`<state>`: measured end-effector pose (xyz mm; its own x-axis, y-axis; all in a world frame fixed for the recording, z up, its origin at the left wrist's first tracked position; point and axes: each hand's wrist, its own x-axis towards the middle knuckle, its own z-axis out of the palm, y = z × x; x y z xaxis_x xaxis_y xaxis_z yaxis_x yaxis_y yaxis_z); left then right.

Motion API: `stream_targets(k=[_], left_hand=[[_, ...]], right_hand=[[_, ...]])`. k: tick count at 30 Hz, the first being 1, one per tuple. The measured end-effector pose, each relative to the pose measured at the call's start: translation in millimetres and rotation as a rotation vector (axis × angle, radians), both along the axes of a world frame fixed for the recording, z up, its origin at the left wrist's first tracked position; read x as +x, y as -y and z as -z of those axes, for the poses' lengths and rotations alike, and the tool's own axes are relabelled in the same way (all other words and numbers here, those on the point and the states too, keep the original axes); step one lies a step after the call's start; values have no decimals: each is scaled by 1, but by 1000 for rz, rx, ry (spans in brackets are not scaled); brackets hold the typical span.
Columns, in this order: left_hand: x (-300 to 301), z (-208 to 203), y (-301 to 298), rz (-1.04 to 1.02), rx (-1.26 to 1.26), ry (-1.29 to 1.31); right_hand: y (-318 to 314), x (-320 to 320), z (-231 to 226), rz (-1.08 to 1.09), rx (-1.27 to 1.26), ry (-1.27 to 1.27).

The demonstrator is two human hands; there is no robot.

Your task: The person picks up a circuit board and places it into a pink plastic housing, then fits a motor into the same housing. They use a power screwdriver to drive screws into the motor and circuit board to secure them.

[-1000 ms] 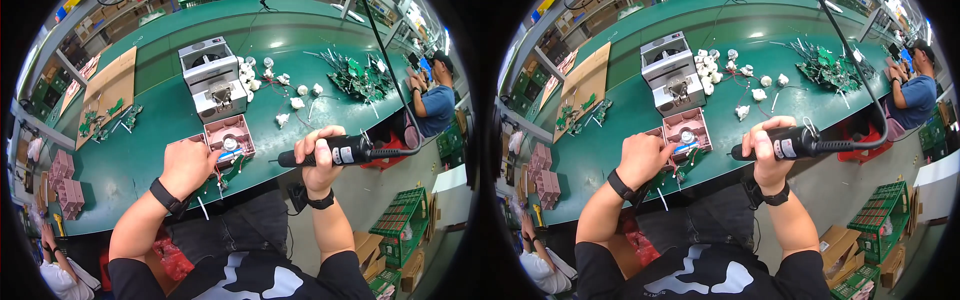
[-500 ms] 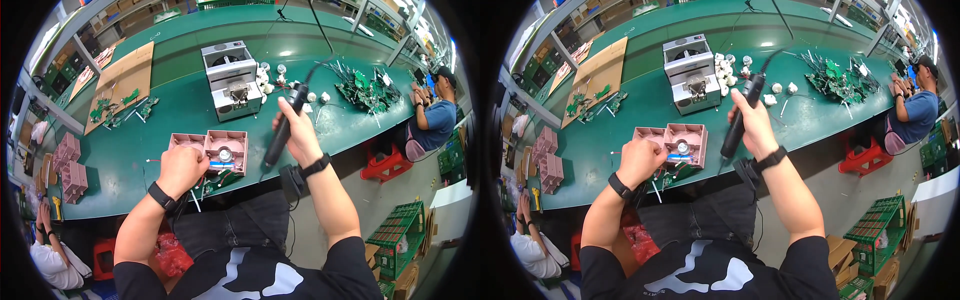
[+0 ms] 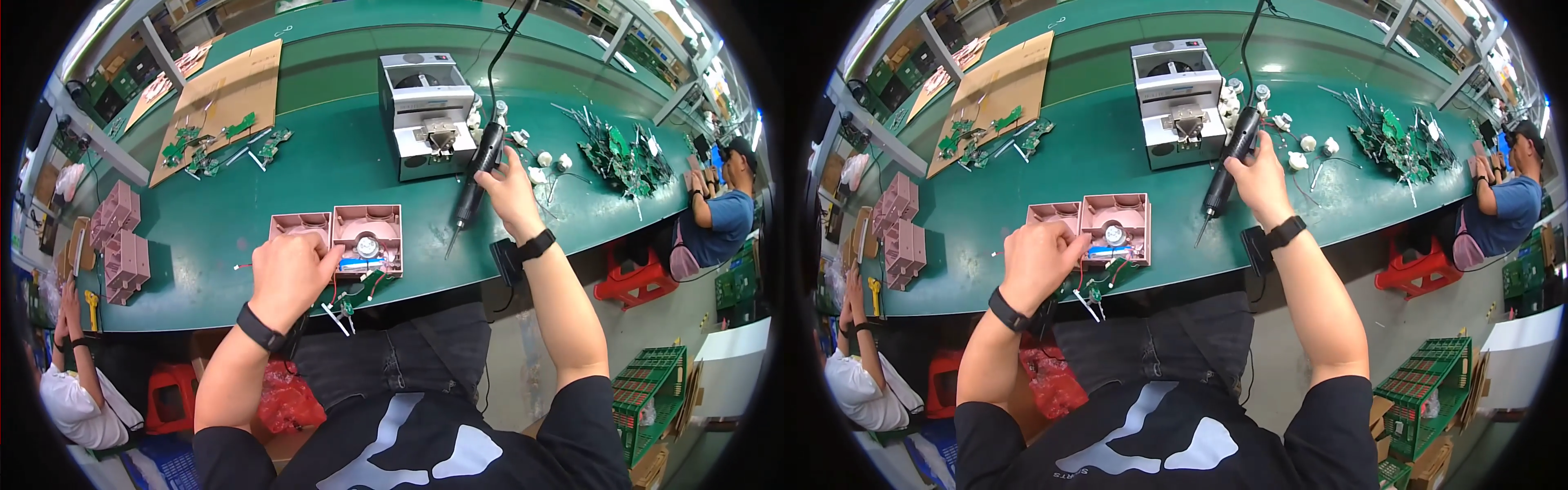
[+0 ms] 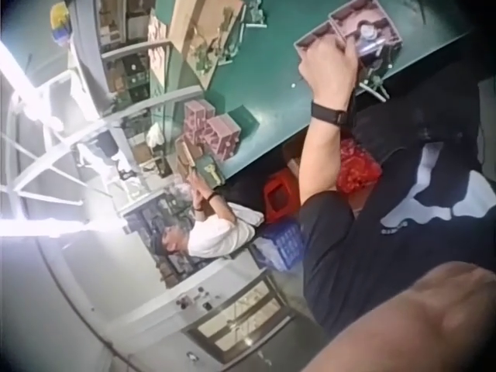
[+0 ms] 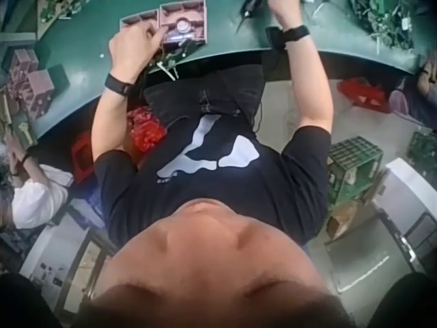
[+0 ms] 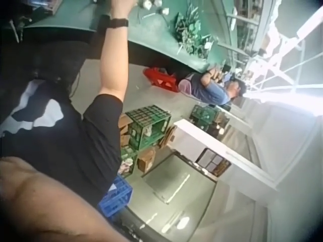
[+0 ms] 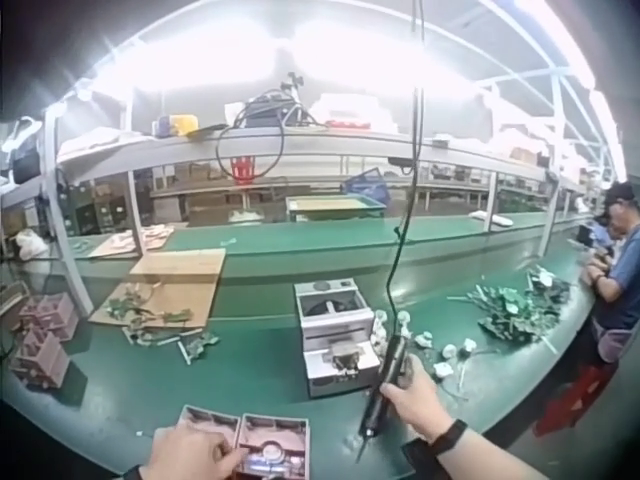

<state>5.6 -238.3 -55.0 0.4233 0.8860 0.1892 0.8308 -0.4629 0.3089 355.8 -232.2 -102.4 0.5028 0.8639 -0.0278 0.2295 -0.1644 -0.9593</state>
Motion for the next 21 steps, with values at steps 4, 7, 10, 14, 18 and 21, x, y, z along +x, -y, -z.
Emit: stream_targets(k=[4,7,10,14,18,21], left_hand=[[13,-14,12,121,59,207],[18,-12,18,379,80,345],[20,2,24,409,81,254],[26,22,34,369,134,217],[27,39,41,302,142,200],[27,42,46,272,177,267]], right_hand=[[13,1,5,-41,57,418],[22,-7,9,-69,171,815],[46,-37,-7,4,338,1147],[84,-83,-31,-480,150,599],[78,-108,-28,-743,113,689],[72,-111,-27,-804,102,837]])
